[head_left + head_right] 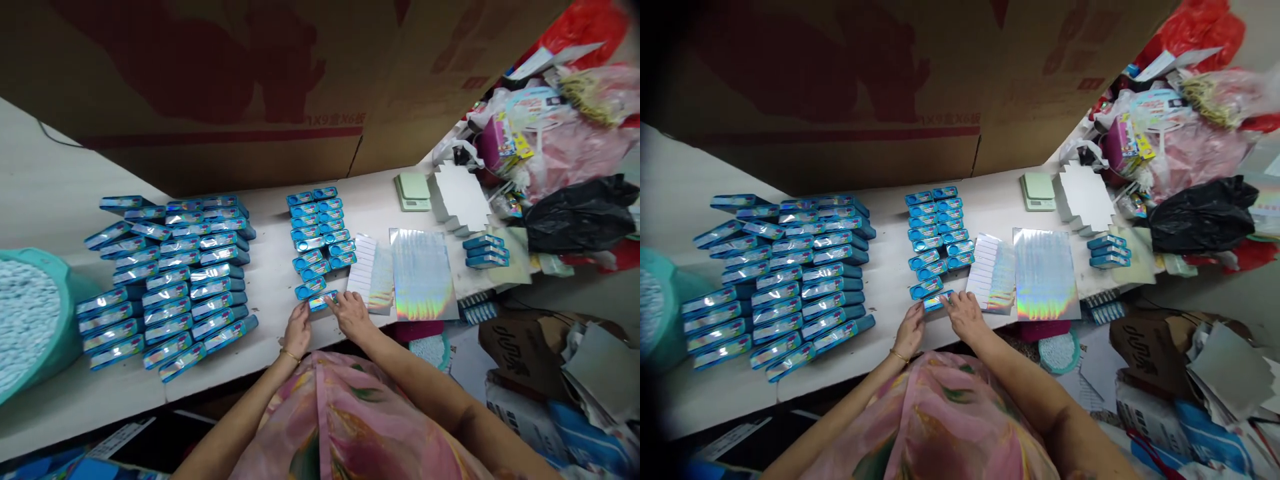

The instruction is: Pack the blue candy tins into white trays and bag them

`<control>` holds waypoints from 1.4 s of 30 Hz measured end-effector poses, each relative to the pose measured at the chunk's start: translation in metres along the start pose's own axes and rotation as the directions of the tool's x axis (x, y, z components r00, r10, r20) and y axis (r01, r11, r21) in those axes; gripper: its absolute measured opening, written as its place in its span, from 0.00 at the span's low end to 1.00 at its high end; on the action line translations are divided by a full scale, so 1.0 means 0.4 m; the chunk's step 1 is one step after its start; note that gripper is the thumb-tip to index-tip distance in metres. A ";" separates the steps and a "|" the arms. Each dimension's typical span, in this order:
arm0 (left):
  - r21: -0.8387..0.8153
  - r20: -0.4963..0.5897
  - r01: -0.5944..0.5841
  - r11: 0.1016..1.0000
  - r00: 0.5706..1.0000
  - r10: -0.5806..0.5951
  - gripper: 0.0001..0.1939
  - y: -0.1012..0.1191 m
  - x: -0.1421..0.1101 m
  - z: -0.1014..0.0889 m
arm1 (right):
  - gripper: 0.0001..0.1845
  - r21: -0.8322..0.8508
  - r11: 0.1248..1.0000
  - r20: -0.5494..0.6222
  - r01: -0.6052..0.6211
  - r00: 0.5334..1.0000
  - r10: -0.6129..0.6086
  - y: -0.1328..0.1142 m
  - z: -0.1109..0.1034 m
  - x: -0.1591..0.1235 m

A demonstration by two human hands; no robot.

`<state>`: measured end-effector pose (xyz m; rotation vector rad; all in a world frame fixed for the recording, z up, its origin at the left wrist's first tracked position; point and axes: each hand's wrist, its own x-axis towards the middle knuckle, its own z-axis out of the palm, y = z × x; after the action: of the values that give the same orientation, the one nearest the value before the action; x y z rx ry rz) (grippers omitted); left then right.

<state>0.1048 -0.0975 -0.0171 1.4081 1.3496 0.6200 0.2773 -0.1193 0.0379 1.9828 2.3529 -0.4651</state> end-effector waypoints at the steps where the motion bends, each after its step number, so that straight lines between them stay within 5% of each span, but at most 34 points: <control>1: 0.011 -0.005 0.030 0.999 1.000 -0.030 0.15 0.002 -0.006 -0.008 | 0.22 0.040 0.999 -0.012 -0.027 1.000 0.027 0.018 0.006 -0.008; 4: -0.003 0.006 0.190 0.982 0.982 -0.190 0.16 0.021 -0.029 -0.027 | 0.20 0.127 0.979 -0.065 -0.160 0.984 0.169 0.087 0.035 -0.060; 7: -0.046 0.143 0.296 0.954 0.947 -0.287 0.20 0.065 -0.045 -0.007 | 0.34 0.091 0.969 -0.066 -0.231 0.969 0.237 0.152 0.069 -0.113; 10: -0.049 0.268 0.289 0.956 0.926 -0.266 0.21 0.122 -0.037 0.072 | 0.39 0.105 0.973 -0.074 -0.206 0.974 0.215 0.223 0.070 -0.101; 12: -0.062 0.229 0.357 0.932 0.914 -0.335 0.23 0.149 -0.020 0.145 | 0.37 0.159 0.970 -0.108 -0.185 0.973 0.204 0.293 0.044 -0.049; 13: -0.084 0.190 0.445 0.892 0.886 -0.424 0.25 0.156 -0.010 0.182 | 0.36 0.191 0.963 -0.114 -0.191 0.970 0.215 0.336 0.027 -0.013; 15: -0.180 0.158 0.648 0.740 0.762 -0.628 0.27 0.159 0.007 0.252 | 0.38 0.276 0.920 -0.071 -0.277 0.949 0.307 0.425 -0.004 0.065; 17: -0.325 0.238 0.754 0.571 0.649 -0.723 0.23 0.153 0.017 0.308 | 0.37 0.352 0.869 -0.005 -0.349 0.927 0.374 0.505 -0.025 0.134; 20: -0.485 0.310 0.765 0.423 0.603 -0.735 0.17 0.156 0.019 0.360 | 0.22 0.415 0.843 0.008 -0.342 0.928 0.372 0.585 -0.043 0.193; 23: -0.577 0.203 0.688 0.440 0.643 -0.739 0.16 0.191 0.015 0.375 | 0.10 0.475 0.836 -0.017 -0.275 0.947 0.321 0.630 -0.076 0.194; 26: -0.629 0.059 0.500 0.595 0.794 -0.605 0.18 0.252 0.013 0.356 | 0.07 0.554 0.813 -0.053 -0.177 0.968 0.247 0.658 -0.130 0.167; 30: -0.610 -0.092 0.274 0.744 0.908 -0.410 0.22 0.344 0.027 0.290 | 0.11 0.824 0.564 -0.009 -0.051 0.995 0.102 0.653 -0.192 0.140; 33: -0.594 -0.201 0.152 0.790 0.923 -0.328 0.21 0.402 0.047 0.228 | 0.11 0.897 0.443 -0.015 -0.006 0.999 0.045 0.616 -0.224 0.130; 36: -0.578 -0.348 0.034 0.815 0.894 -0.284 0.24 0.441 0.064 0.175 | 0.11 0.968 0.250 -0.062 0.028 0.990 0.127 0.575 -0.254 0.116; 39: -0.576 -0.405 0.042 0.816 0.853 -0.330 0.27 0.455 0.068 0.152 | 0.12 0.999 0.045 -0.026 0.019 0.988 0.154 0.548 -0.284 0.096; 42: -0.589 -0.374 0.074 0.805 0.858 -0.353 0.28 0.449 0.066 0.156 | 0.11 0.998 -0.061 0.017 -0.008 0.988 0.155 0.536 -0.309 0.073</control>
<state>0.2369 -0.0613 0.1172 0.6204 1.5085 1.1437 0.4999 -0.0301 0.1053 2.3598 1.7561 -2.9230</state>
